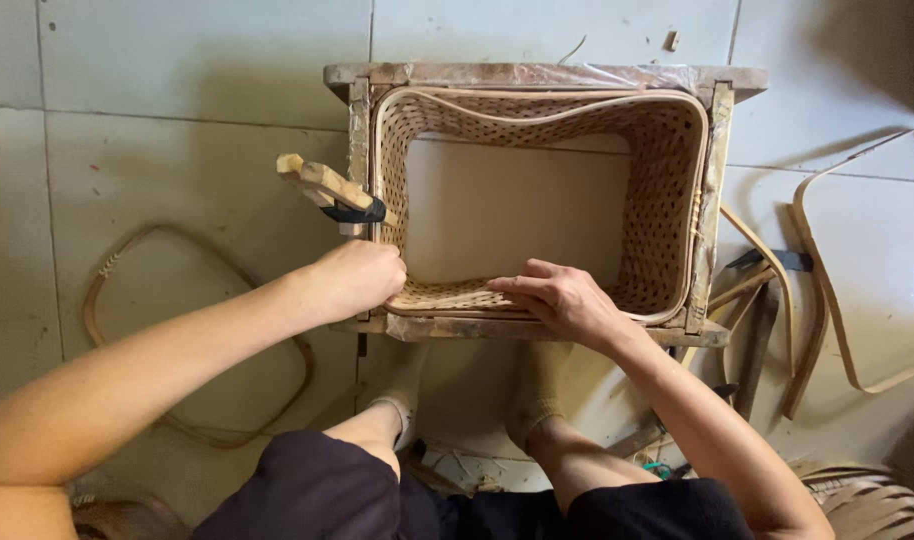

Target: The person inserts flexible wooden strips into a woven basket frame, bends them to fit the shape, and secures them with a hammer. The person repeats this process to add multiple internal supports to the basket.

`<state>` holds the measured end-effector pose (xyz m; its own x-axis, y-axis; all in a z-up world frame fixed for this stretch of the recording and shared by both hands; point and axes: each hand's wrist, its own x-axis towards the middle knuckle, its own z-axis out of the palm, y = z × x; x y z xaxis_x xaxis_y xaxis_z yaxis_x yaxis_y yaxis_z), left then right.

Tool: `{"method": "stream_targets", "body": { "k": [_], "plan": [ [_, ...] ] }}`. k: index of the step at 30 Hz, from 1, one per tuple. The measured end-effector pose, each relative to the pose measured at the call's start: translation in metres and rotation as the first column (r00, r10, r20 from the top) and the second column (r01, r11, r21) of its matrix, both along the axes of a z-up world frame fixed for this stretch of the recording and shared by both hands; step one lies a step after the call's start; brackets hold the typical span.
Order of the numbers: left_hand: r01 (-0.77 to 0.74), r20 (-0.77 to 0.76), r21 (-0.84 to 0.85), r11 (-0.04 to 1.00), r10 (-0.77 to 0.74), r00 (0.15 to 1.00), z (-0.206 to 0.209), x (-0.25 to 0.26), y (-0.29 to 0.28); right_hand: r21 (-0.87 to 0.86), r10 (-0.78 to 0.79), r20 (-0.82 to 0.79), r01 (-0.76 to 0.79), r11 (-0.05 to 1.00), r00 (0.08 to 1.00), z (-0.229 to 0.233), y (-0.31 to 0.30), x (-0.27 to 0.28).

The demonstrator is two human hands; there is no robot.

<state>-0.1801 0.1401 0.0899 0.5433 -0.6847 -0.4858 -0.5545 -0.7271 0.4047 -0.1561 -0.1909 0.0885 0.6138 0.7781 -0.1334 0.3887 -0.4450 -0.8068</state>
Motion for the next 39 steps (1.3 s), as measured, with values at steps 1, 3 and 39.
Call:
{"method": "stream_targets", "body": {
  "k": [1, 3, 39],
  "plan": [
    [0.016, 0.004, 0.022, 1.0, -0.017, 1.0, 0.006, -0.001, 0.001, -0.014, 0.018, 0.027, -0.018, 1.0, 0.999, 0.0, 0.003, -0.003],
    [0.097, -0.025, 0.157, 0.983, -0.094, 0.995, 0.019, -0.002, -0.009, -0.038, 0.065, 0.058, -0.063, 0.997, 0.996, 0.005, 0.002, -0.002],
    [-0.189, 0.429, -0.345, 0.919, 0.334, 0.84, -0.02, -0.057, -0.154, -0.484, 0.281, -0.299, -0.399, 0.779, 0.912, 0.018, -0.054, 0.092]
  ]
}}
